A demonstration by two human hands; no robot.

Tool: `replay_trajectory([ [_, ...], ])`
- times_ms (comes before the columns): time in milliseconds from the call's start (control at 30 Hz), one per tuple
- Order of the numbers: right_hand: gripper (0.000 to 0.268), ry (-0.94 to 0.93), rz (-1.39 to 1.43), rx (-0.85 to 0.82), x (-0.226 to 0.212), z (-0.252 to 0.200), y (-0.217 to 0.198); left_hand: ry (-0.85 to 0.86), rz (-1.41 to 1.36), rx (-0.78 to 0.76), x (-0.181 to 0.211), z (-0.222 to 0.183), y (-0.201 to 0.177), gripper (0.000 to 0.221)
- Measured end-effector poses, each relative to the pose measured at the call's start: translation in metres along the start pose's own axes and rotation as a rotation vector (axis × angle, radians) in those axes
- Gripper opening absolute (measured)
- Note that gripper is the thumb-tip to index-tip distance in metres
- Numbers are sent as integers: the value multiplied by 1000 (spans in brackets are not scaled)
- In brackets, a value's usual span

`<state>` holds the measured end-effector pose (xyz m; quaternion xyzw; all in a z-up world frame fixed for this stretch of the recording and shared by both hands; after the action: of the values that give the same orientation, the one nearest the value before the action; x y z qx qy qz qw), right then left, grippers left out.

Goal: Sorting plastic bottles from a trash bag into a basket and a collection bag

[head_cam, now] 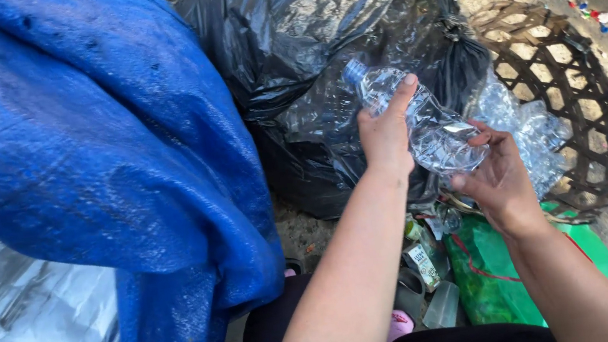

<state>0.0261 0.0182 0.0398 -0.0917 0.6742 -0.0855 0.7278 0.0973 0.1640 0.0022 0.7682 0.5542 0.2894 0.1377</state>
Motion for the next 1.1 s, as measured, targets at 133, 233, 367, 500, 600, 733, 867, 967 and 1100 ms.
replay_trajectory([
  [133,92,18,-120,0,-7,-10,-20,12,42,-25,-5,-10,0,95],
  [233,66,25,-151,14,12,-14,-40,61,85,-15,-18,-11,2,94],
  [367,69,-147,-227,108,36,-17,-56,58,142,-36,-58,-4,6,93],
  [500,61,-170,-153,103,23,-23,-71,-39,171,-120,-79,-21,-4,55],
  [600,46,-26,-138,215,44,-22,-104,125,184,-190,-112,-29,-2,50],
  [733,46,78,-17,337,52,-28,-116,309,497,-312,-98,-55,-4,50],
  [867,41,187,210,378,46,-41,-107,503,843,-512,-102,-57,-4,67],
  [967,47,179,282,436,53,-45,-115,633,939,-648,-106,-62,-6,60],
  [1100,39,199,280,397,40,-54,-115,536,900,-682,-101,-74,-9,93],
])
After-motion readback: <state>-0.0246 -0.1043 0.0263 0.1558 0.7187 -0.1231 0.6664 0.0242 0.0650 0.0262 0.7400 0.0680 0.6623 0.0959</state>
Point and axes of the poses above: each hand's wrist, its own z-axis towards the middle knuckle, its own y-axis out of the palm, x = y × z, the point moved 1 cm from there along z, towards the middle knuckle, and after that the axes turned 7 degrees about x, right-handed, at the moved point
